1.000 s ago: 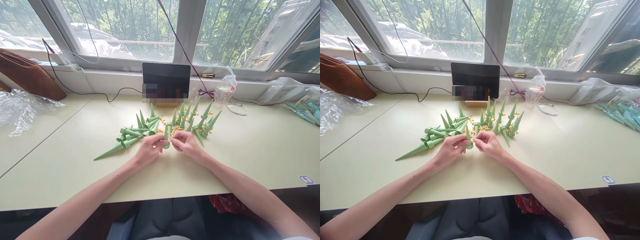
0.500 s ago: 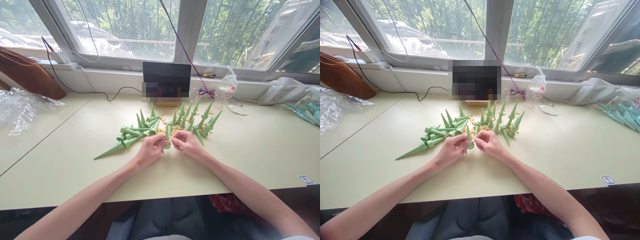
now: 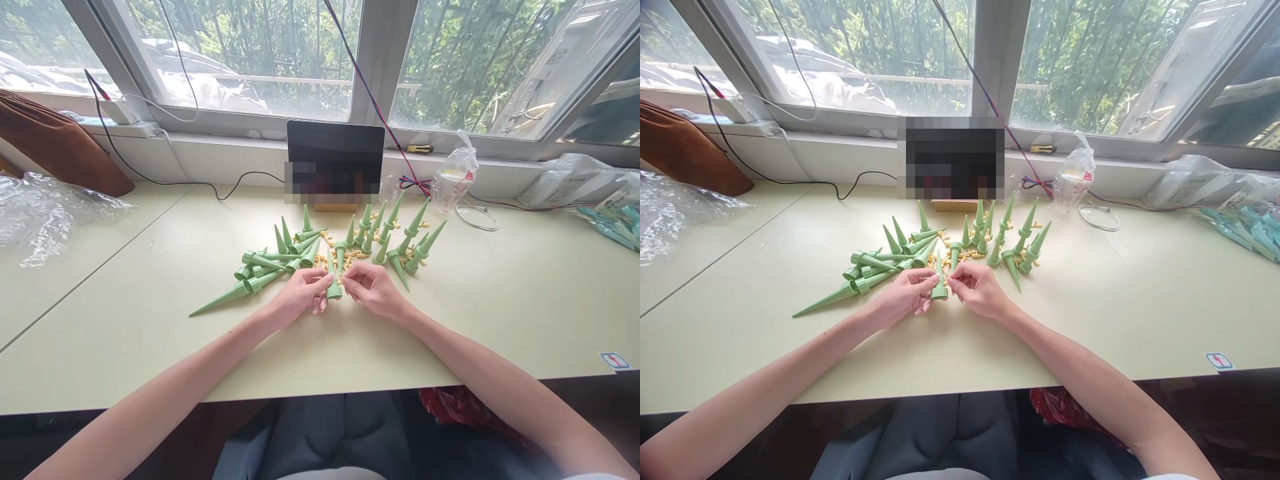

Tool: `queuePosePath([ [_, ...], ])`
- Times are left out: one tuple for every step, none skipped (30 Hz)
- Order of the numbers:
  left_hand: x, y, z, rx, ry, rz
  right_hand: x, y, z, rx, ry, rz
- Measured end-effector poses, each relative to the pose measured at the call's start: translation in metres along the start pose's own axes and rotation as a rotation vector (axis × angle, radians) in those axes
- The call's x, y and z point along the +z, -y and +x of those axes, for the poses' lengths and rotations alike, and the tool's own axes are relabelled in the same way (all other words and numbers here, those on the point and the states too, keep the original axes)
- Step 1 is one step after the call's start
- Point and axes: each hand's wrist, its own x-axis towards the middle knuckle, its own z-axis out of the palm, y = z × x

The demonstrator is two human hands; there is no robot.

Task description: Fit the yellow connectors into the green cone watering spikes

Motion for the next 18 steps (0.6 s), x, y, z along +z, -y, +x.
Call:
queuePosePath([
  [0.002, -0.001, -0.001, 0.037, -0.018, 0.048, 0.0, 0.001, 0.0, -0.002, -0.003, -0.001],
  [0.003, -0.003, -0.002, 0.075, -0.039, 0.118, 0.0, 0.001, 0.0, -0.002, -0.005, -0.001],
  [0.005, -0.005, -0.004, 0.105, -0.054, 0.187, 0.0, 0.001, 0.0, -0.001, -0.006, 0.001],
  [0.007, -0.007, -0.005, 0.136, -0.063, 0.24, 0.0, 0.001, 0.0, 0.0, -0.008, 0.005],
  [0.009, -0.009, -0.006, 0.163, -0.074, 0.285, 0.0, 0.002, 0.001, 0.003, -0.011, 0.012],
  [0.01, -0.01, -0.006, 0.187, -0.083, 0.323, 0.0, 0.002, 0.001, 0.009, -0.011, 0.022],
  [0.011, -0.009, -0.007, 0.213, -0.093, 0.355, 0.0, 0.002, 0.001, 0.015, -0.013, 0.034],
  [0.011, -0.008, -0.007, 0.241, -0.106, 0.387, 0.0, 0.002, 0.001, 0.022, -0.015, 0.05],
  [0.011, -0.007, -0.007, 0.273, -0.122, 0.422, 0.0, 0.003, 0.002, 0.028, -0.016, 0.066],
  [0.01, -0.004, -0.006, 0.31, -0.143, 0.462, 0.0, 0.004, 0.002, 0.035, -0.015, 0.082],
  [0.009, -0.002, -0.006, 0.358, -0.167, 0.512, 0.001, 0.006, 0.002, 0.042, -0.014, 0.099],
  [0.007, 0.001, -0.005, 0.412, -0.193, 0.579, 0.001, 0.008, 0.002, 0.05, -0.013, 0.114],
  [0.006, 0.004, -0.005, 0.466, -0.209, 0.653, 0.001, 0.01, 0.002, 0.062, -0.013, 0.132],
  [0.004, 0.006, -0.004, 0.519, -0.223, 0.726, 0.001, 0.013, 0.002, 0.076, -0.013, 0.149],
  [0.003, 0.008, -0.004, 0.568, -0.231, 0.794, 0.001, 0.015, 0.002, 0.091, -0.014, 0.156],
  [0.002, 0.009, -0.004, 0.609, -0.233, 0.851, 0.001, 0.016, 0.002, 0.104, -0.016, 0.162],
  [0.001, 0.011, -0.004, 0.639, -0.232, 0.895, 0.001, 0.017, 0.002, 0.114, -0.017, 0.164],
  [0.0, 0.011, -0.004, 0.659, -0.231, 0.923, 0.001, 0.018, 0.003, 0.121, -0.017, 0.164],
])
